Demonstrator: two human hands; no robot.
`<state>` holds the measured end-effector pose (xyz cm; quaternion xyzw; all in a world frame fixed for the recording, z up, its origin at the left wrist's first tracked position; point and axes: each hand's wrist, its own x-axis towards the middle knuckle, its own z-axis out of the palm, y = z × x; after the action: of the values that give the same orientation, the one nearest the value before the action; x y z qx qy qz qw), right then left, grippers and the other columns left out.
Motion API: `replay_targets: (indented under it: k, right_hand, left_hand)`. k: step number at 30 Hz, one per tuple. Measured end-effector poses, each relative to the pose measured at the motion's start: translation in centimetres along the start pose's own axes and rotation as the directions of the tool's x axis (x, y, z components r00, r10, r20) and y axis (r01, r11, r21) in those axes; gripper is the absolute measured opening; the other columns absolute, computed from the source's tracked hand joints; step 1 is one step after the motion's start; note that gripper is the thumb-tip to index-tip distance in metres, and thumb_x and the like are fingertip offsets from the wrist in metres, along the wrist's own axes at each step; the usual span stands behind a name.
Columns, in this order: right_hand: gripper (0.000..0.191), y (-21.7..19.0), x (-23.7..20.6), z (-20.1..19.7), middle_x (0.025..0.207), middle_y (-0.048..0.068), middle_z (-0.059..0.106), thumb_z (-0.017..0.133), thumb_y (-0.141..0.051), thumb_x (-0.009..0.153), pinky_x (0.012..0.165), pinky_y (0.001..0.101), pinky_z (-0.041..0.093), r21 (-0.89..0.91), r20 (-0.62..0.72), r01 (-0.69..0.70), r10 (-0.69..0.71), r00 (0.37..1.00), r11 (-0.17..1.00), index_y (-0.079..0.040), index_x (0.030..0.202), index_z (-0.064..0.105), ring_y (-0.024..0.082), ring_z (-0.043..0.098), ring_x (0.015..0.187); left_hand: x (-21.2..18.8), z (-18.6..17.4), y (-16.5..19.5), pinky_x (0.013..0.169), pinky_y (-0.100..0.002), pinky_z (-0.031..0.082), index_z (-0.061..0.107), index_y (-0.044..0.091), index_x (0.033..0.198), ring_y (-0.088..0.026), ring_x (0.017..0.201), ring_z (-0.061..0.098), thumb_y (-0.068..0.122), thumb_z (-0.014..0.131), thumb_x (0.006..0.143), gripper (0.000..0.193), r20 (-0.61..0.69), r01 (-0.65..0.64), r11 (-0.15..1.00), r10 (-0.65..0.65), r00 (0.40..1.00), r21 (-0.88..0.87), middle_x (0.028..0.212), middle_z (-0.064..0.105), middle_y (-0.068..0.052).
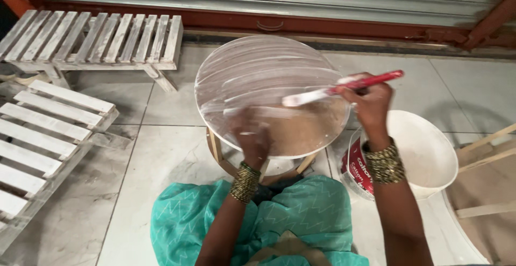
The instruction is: The person sits on the floor and paints the round top of a small wooden table white using a paintbrush, dipping the brush into a bucket of white paint and brushing across the surface to cover the bare wood, working around the tabletop as the coat builds up.
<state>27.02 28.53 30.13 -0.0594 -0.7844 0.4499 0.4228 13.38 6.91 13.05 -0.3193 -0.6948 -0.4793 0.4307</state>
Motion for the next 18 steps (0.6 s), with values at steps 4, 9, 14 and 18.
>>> replay_targets:
  k: [4,9,14,18]
  right_hand:
    - [0.015,1.1,2.1,7.8,0.088,0.003,0.075,0.082,-0.006,0.086,0.070,0.0209,0.056,0.245,0.174,-0.063,0.020,0.985,0.968,-0.001,0.096,0.072,0.007,0.069,0.078]
    - [0.016,1.1,3.0,15.7,0.078,0.000,0.067,0.086,-0.007,0.084,0.061,0.0230,0.043,0.143,0.302,-0.055,0.010,0.953,0.988,0.000,0.095,0.077,0.005,0.053,0.068]
    - [0.017,1.3,3.1,16.4,0.077,0.000,0.071,0.085,-0.008,0.081,0.061,0.0226,0.049,0.008,0.323,0.054,-0.054,0.945,0.999,-0.002,0.094,0.075,0.004,0.060,0.069]
    - [0.018,2.9,3.6,11.6,0.078,0.002,0.074,0.087,-0.010,0.080,0.063,0.0240,0.052,-0.135,0.298,0.093,-0.049,0.953,0.986,-0.002,0.092,0.076,0.007,0.065,0.068]
  left_hand:
    - [-1.5,1.0,0.2,0.120,-0.046,0.039,0.070,0.015,0.121,-0.026,0.130,0.055,0.024,0.069,0.097,0.026,0.440,-0.403,0.852,0.519,0.733,-0.333,0.133,0.065,-0.001]
    - [-1.2,0.7,0.4,0.120,-0.044,0.039,0.066,0.011,0.131,-0.025,0.131,0.054,0.032,0.069,0.093,0.044,0.527,-0.490,0.780,0.624,0.576,-0.389,0.136,0.064,-0.005]
    - [-0.4,0.0,0.9,0.118,-0.043,0.038,0.063,0.011,0.132,-0.027,0.132,0.054,0.038,0.069,0.091,0.050,0.583,-0.520,0.751,0.652,0.485,-0.407,0.134,0.064,-0.006]
    - [0.1,-0.3,1.3,0.117,-0.044,0.038,0.064,0.011,0.130,-0.027,0.129,0.055,0.040,0.070,0.088,0.051,0.610,-0.484,0.772,0.628,0.483,-0.412,0.130,0.065,-0.007]
